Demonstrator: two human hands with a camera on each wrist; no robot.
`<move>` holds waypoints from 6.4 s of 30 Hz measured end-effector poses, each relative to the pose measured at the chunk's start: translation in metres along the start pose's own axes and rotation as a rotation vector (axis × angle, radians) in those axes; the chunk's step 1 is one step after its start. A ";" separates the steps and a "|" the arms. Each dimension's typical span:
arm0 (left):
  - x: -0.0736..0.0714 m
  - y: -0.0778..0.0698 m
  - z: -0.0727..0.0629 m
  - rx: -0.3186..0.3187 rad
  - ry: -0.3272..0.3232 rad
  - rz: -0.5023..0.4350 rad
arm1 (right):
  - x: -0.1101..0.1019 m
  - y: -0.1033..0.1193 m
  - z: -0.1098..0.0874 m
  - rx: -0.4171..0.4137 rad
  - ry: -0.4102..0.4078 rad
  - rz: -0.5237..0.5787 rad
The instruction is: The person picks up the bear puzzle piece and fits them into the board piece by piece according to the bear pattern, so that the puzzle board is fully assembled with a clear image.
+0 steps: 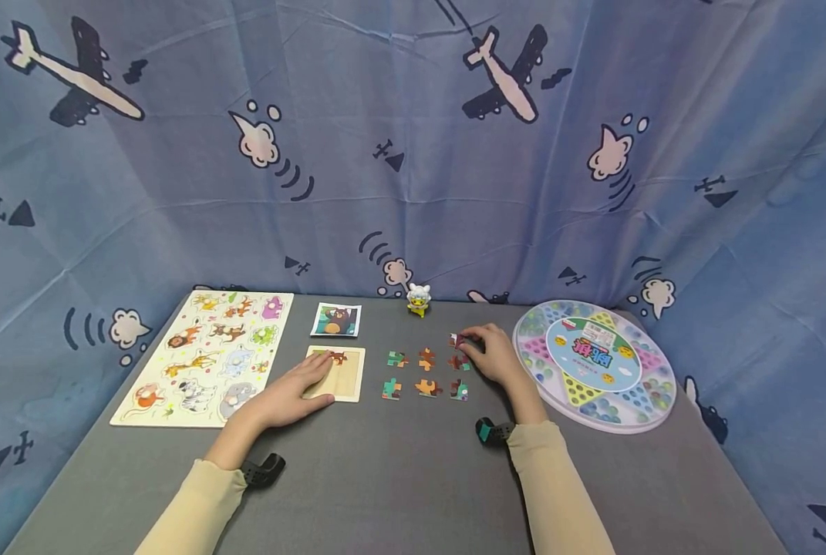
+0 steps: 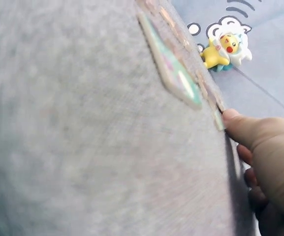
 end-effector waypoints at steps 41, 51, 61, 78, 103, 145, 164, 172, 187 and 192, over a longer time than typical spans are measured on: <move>-0.004 0.001 -0.001 -0.017 -0.004 -0.009 | 0.033 0.114 0.015 -0.016 -0.029 0.201; -0.007 0.000 0.001 -0.009 0.005 0.001 | 0.048 0.140 0.023 -0.049 -0.021 0.235; -0.004 0.001 0.001 -0.015 0.001 -0.007 | 0.064 0.158 0.023 -0.051 0.001 0.251; -0.002 -0.003 0.000 -0.008 0.014 0.000 | 0.098 0.171 0.020 -0.132 0.055 0.113; 0.002 -0.027 0.005 -0.016 0.030 0.100 | 0.103 0.175 0.023 -0.099 0.060 0.044; -0.018 0.014 -0.006 -0.141 0.001 0.040 | 0.073 0.171 0.022 -0.089 0.024 0.134; -0.017 0.014 -0.007 -0.127 0.006 0.036 | 0.038 0.093 0.000 0.044 -0.008 0.206; -0.019 0.014 -0.009 -0.132 -0.002 0.048 | 0.048 0.086 0.001 0.019 0.028 0.178; -0.017 0.016 -0.008 -0.130 0.005 0.045 | 0.058 0.089 -0.004 -0.046 0.022 0.091; -0.015 0.018 -0.012 -0.143 0.014 0.044 | 0.064 0.092 -0.005 -0.061 0.024 0.059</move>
Point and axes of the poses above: each hand's wrist, its own z-axis towards the middle knuckle, its own x-axis out of the palm, y = z × x, the point moved 7 cm from there along z, towards the middle knuckle, and after that the axes turned 1 degree about y, right-handed, at the moved point
